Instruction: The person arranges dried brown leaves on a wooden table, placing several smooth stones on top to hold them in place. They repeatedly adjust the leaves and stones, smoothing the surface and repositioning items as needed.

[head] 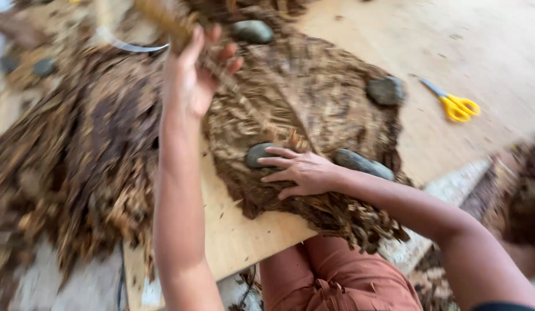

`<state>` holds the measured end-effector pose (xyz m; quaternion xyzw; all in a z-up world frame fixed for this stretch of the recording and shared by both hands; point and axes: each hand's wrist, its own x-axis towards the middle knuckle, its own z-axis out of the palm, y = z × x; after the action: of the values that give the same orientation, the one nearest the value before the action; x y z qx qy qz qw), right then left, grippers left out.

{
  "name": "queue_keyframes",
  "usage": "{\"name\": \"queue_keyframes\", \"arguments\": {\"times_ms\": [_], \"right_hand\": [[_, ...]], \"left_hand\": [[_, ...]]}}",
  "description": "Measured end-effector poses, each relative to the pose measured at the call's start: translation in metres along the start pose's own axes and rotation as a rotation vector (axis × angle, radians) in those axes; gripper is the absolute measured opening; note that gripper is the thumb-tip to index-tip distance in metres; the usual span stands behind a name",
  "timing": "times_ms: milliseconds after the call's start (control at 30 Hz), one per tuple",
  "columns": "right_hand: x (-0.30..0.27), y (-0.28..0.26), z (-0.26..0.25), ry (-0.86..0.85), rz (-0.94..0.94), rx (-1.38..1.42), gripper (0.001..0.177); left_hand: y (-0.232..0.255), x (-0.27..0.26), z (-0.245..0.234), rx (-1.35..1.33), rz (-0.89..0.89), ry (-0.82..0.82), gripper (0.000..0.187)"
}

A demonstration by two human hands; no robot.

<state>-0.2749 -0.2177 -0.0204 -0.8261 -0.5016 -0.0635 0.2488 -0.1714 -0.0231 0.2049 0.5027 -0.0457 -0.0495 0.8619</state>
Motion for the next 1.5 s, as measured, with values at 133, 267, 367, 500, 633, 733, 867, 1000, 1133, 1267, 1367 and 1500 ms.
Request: {"name": "queue_keyframes", "arguments": {"times_ms": [133, 267, 367, 500, 633, 733, 867, 1000, 1133, 1267, 1367, 1500], "right_hand": [[-0.008, -0.005, 0.003, 0.190, -0.019, -0.149, 0.059], [-0.006, -0.001, 0.003, 0.230, -0.066, -0.192, 0.054], [-0.004, 0.007, 0.015, 0.247, -0.037, -0.068, 0.047], [0.004, 0.025, 0.029, 0.425, 0.026, 0.324, 0.029], [0.010, 0.049, 0.025, 0.473, 0.127, 0.491, 0.039], [0.022, 0.058, -0.003, 0.594, 0.422, 0.770, 0.030], [0.049, 0.075, -0.025, 0.767, 0.648, 0.738, 0.041], [0.073, 0.120, -0.006, 0.591, 0.936, 0.617, 0.079], [0.061, 0.096, -0.015, 0.631, 0.994, 0.608, 0.082], [0.045, 0.087, -0.022, 0.858, 0.920, 0.889, 0.056], [0.041, 0.129, -0.012, 0.933, 0.857, 0.994, 0.048], [0.039, 0.127, -0.023, 0.906, 0.709, 0.989, 0.038]], "left_hand": [[-0.107, 0.032, -0.053, 0.193, -0.201, 0.099, 0.029], [-0.160, 0.048, -0.091, 0.317, -0.248, 0.155, 0.032], [-0.143, 0.022, -0.063, 0.239, -0.229, 0.153, 0.025], [-0.115, -0.017, -0.023, 0.078, -0.171, 0.112, 0.019], [-0.141, -0.026, -0.036, 0.033, -0.191, 0.046, 0.023], [-0.162, -0.025, -0.047, 0.045, -0.165, 0.083, 0.024], [-0.176, -0.042, -0.023, 0.262, -0.242, 0.106, 0.036], [-0.195, -0.040, -0.029, 0.324, -0.323, 0.028, 0.045], [-0.202, -0.040, -0.040, 0.181, -0.362, 0.045, 0.043], [-0.196, -0.048, -0.023, 0.126, -0.215, 0.035, 0.034], [-0.211, -0.041, -0.034, 0.127, -0.122, 0.092, 0.037], [-0.217, -0.037, -0.041, 0.101, -0.113, 0.153, 0.057]]}}
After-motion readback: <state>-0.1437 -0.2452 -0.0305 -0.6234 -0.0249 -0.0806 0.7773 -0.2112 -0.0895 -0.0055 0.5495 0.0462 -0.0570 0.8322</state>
